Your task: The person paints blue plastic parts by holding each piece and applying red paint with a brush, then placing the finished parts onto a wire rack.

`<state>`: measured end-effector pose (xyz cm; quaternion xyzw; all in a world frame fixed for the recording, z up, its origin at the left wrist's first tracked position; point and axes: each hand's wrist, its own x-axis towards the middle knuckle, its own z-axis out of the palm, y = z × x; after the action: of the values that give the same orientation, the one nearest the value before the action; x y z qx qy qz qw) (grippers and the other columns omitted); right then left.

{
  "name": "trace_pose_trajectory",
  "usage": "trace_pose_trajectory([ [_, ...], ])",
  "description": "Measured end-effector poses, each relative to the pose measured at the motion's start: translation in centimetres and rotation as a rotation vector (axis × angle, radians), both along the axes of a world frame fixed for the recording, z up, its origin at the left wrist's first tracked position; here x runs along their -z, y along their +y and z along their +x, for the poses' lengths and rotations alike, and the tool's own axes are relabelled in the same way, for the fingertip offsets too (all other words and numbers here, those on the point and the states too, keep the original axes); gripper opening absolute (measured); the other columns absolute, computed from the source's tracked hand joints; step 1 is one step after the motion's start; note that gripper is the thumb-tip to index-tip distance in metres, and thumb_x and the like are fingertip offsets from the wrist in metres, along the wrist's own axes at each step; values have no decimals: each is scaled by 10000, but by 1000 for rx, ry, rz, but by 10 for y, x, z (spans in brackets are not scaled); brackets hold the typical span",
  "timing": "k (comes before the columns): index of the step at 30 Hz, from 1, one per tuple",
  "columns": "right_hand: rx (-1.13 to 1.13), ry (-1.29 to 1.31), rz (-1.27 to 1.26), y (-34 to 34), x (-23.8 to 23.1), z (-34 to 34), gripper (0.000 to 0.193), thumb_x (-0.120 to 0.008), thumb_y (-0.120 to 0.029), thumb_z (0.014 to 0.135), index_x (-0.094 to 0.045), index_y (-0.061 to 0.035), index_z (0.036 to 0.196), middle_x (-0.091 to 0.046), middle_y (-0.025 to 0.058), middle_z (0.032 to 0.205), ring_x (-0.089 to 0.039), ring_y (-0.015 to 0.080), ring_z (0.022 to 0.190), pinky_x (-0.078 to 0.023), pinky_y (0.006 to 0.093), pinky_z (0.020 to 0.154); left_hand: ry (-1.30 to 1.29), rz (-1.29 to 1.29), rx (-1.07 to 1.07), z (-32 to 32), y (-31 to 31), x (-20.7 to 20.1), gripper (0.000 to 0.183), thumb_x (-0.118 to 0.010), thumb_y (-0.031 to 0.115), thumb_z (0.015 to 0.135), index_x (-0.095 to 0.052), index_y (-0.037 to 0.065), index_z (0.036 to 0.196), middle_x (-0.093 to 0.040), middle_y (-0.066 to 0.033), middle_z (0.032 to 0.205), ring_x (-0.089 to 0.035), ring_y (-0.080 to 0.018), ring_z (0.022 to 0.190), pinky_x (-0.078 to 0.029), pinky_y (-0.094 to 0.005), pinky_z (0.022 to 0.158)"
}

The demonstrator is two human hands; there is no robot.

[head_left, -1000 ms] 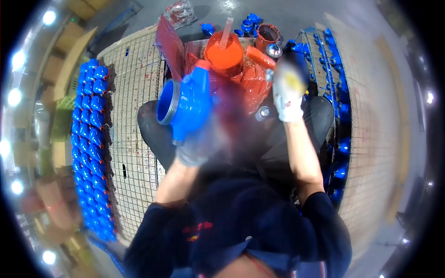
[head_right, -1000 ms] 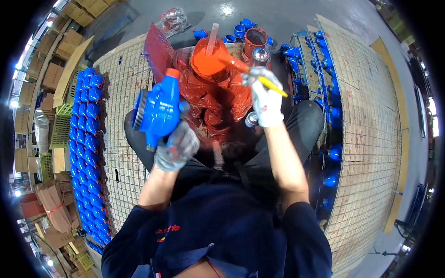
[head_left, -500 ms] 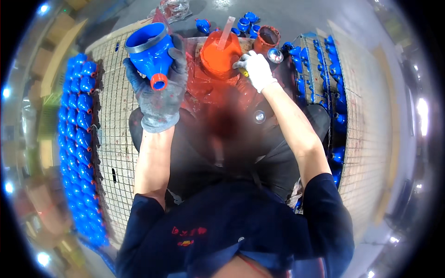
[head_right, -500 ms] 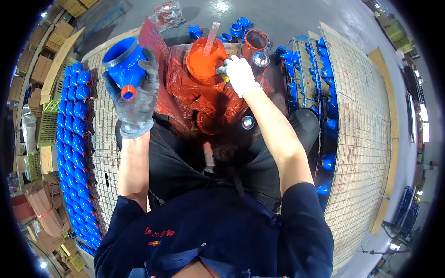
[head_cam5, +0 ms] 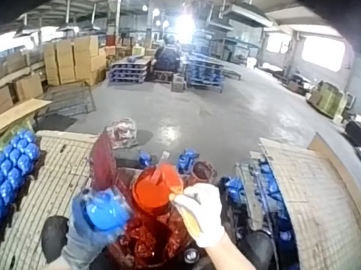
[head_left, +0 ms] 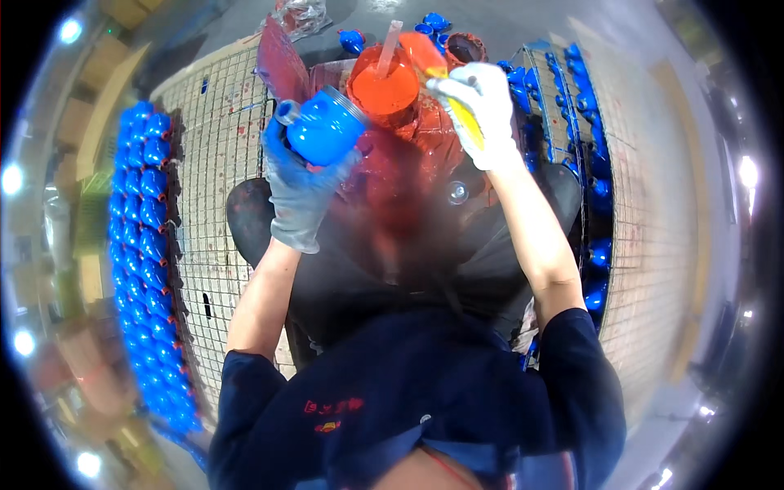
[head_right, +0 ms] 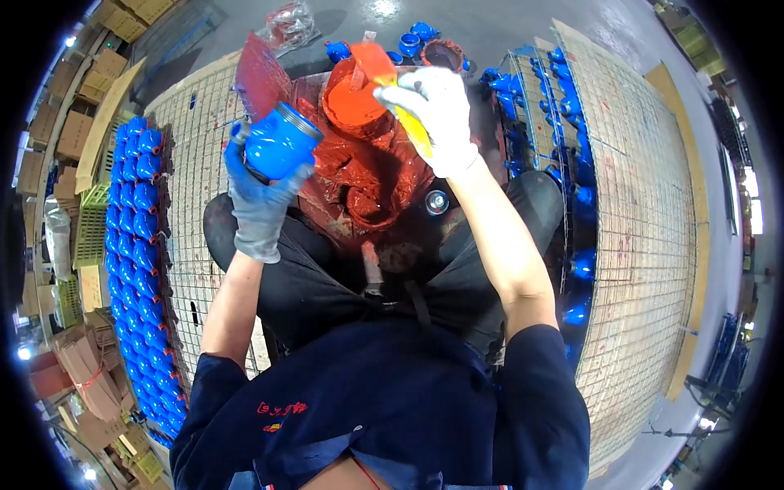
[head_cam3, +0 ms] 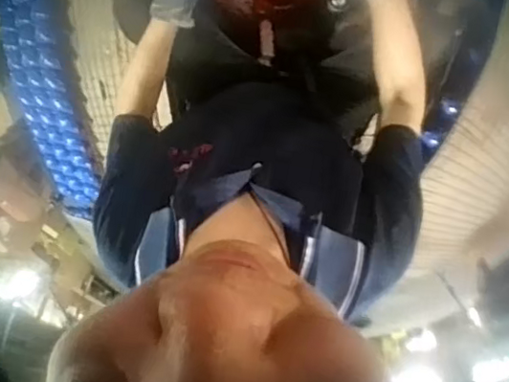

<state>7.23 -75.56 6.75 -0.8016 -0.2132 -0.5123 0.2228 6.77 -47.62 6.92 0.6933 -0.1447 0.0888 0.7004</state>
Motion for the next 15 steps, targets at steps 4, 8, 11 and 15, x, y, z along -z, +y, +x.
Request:
trace_pose_trajectory([
  [4, -260, -76, 28, 19, -96, -45, 205, -818, -69, 811, -710, -103, 981, -715, 62, 941, -678, 235, 759, -531, 334, 688, -660, 541, -131, -13, 3, -11, 897, -984, 218, 610, -467, 73, 1328, -539, -157, 1288, -593, -317, 1144, -522, -432, 957],
  [8, -46, 639, 322, 31, -127, -72, 222, -717, -218, 952, -662, -27, 1051, -676, 85, 812, -654, 126, 683, -502, 284, 631, -946, 611, 41, -23, -1, -12, 780, -918, 266, 709, -474, 82, 1324, -532, -181, 1274, -606, -364, 1103, -565, -443, 896],
  [11, -209, 823, 466, 30, -148, -75, 368, -629, -334, 1001, -638, 21, 1096, -686, 186, 786, -690, 265, 727, -521, 364, 699, -1044, 592, 177, -32, -4, -18, 731, -893, 297, 755, -491, 100, 1333, -541, -192, 1269, -628, -385, 1113, -576, -457, 903],
  [15, -212, 903, 449, 25, -149, -84, 367, -635, -327, 996, -637, 27, 1096, -711, 211, 853, -692, 292, 747, -523, 387, 722, -1056, 689, 212, -42, -4, -19, 761, -930, 278, 718, -483, 106, 1309, -507, -199, 1330, -608, -420, 1180, -570, -516, 958],
])
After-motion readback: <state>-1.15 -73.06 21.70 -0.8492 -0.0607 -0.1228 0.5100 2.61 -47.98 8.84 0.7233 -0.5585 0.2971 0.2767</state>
